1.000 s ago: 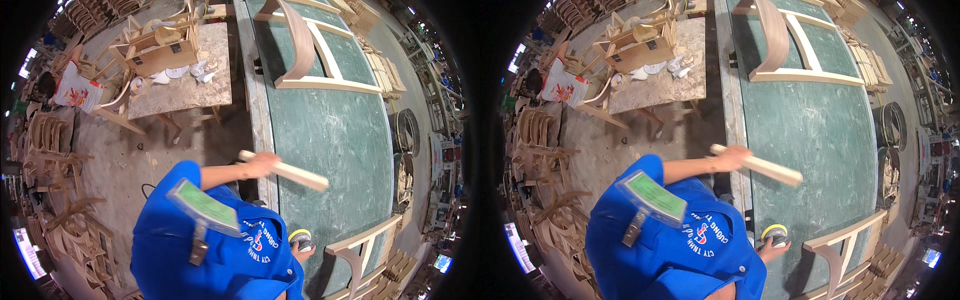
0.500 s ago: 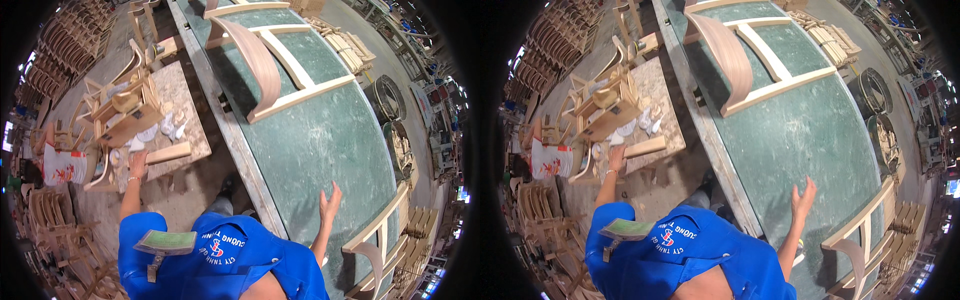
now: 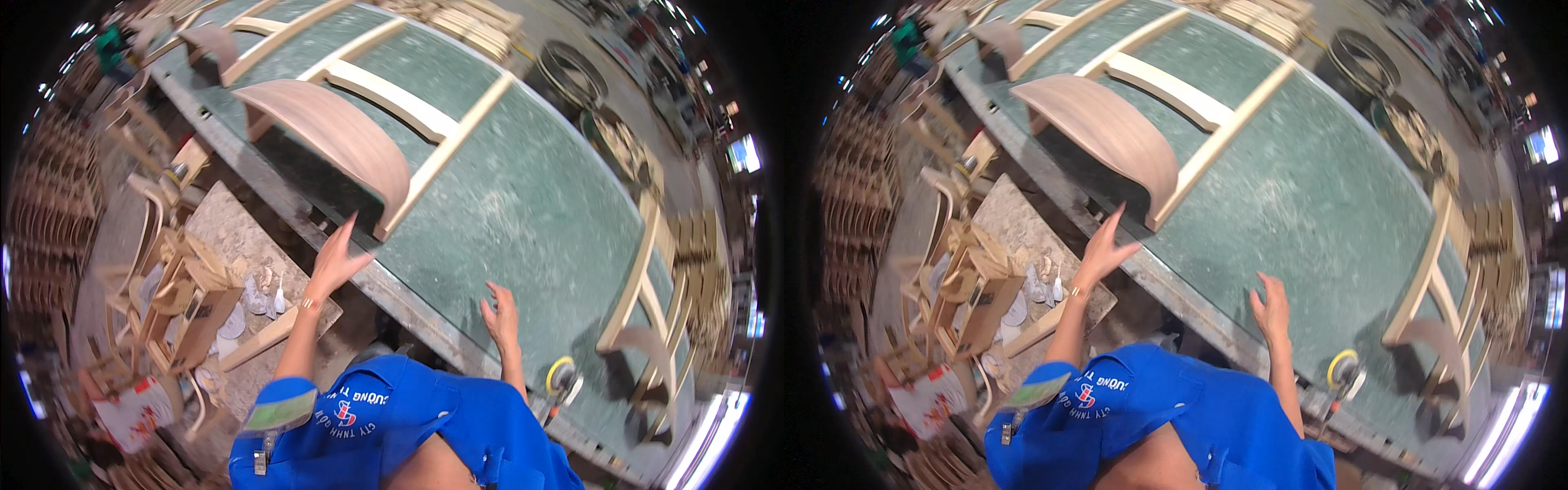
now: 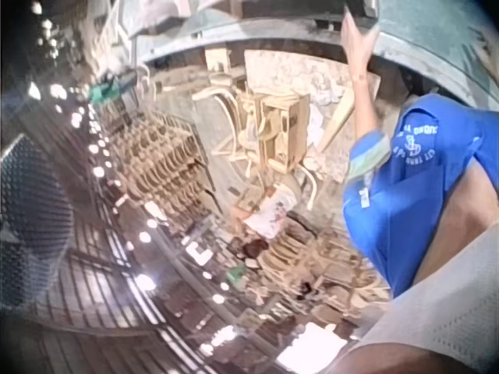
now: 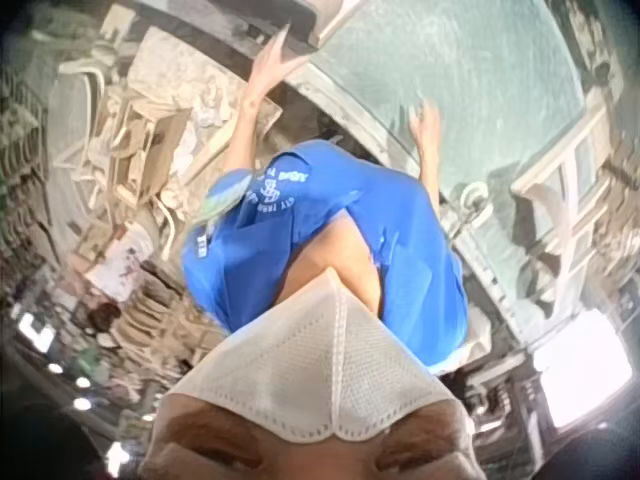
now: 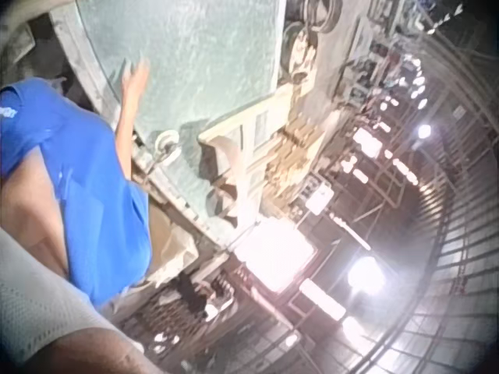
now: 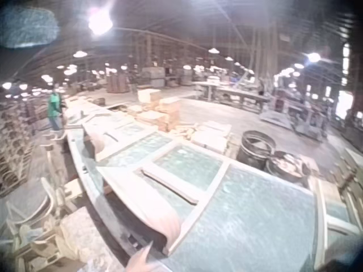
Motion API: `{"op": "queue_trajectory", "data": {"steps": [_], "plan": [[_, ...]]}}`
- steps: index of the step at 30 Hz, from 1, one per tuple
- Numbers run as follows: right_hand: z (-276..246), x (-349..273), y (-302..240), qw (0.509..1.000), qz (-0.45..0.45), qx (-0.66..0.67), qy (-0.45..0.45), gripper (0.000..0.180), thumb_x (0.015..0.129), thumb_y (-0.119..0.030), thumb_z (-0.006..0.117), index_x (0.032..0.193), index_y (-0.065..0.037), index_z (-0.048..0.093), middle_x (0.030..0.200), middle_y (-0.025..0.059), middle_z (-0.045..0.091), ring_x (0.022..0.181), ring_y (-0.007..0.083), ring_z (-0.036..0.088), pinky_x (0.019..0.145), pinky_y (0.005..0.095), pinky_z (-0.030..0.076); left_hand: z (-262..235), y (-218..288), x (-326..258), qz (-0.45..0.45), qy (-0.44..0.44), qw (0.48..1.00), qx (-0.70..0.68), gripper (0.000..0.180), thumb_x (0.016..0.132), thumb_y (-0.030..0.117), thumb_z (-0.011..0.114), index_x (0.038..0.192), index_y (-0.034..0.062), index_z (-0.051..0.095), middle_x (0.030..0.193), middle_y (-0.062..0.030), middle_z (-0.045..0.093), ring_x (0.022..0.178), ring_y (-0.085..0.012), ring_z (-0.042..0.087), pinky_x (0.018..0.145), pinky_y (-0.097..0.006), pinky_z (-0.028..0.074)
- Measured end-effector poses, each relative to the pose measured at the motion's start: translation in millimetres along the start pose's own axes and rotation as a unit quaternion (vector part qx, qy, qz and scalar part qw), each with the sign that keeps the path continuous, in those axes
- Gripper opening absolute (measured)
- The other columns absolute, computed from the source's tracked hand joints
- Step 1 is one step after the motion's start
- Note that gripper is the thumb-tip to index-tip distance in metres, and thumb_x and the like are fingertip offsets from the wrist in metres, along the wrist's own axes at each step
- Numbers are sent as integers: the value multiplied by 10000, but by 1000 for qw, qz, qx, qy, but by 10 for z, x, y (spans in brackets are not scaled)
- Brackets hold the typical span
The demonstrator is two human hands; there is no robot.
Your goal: The person uses a handheld orbital sander to smooth the surfaces and edges of curved wooden chair parts. They repeatedly pick up parts, sand them, and place them on a workbench in a furniture workshop.
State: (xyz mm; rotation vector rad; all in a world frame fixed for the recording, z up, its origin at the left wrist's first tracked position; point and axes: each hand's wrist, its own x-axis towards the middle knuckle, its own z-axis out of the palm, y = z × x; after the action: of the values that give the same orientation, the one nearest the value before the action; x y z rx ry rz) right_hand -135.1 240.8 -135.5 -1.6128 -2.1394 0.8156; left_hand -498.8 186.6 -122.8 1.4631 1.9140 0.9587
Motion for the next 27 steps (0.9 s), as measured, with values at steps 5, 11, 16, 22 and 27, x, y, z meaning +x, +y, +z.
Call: {"op": "queue_trajectory", "data": {"steps": [5,11,16,22,27], "plan": [[-14,-334,5,997,47,60,31,394,810,-128,630,1200,-128,571,1081,130,581,851,235,611,709,339,491,557,80,965,-35,47,947,-316,455,806,237,659,1189,6,576,1131,-146,616,1090,-244,549,928,-324,412],[-468,-1014,854,951,105,-146,251,436,767,-100,634,1187,-12,554,1148,173,574,1082,327,521,951,408,386,242,409,925,-38,9,888,-459,351,830,208,623,1112,-2,629,1113,-81,619,1020,-163,560,906,-299,431],[-1299,-1575,1528,814,326,-390,281,703,761,-377,685,1351,-79,447,1216,257,538,1121,408,514,944,448,415,-842,1164,469,84,-14,818,-568,698,857,561,556,1241,-16,474,1177,-195,579,989,-232,621,843,-346,530],[-1288,-1767,2001,910,370,-103,155,732,709,-120,723,1350,1,394,1265,241,519,1201,372,477,1022,421,360,-1649,1705,124,125,62,710,-691,905,802,693,509,1329,-27,358,1211,-296,490,968,-319,617,781,-393,573],[-1297,-1687,1761,892,362,-241,127,763,764,-254,731,1409,-100,354,1368,191,450,1215,340,472,993,426,398,-1803,1644,146,144,69,697,-699,872,809,694,500,1290,-18,351,1140,-309,535,932,-323,638,734,-388,581]]}}
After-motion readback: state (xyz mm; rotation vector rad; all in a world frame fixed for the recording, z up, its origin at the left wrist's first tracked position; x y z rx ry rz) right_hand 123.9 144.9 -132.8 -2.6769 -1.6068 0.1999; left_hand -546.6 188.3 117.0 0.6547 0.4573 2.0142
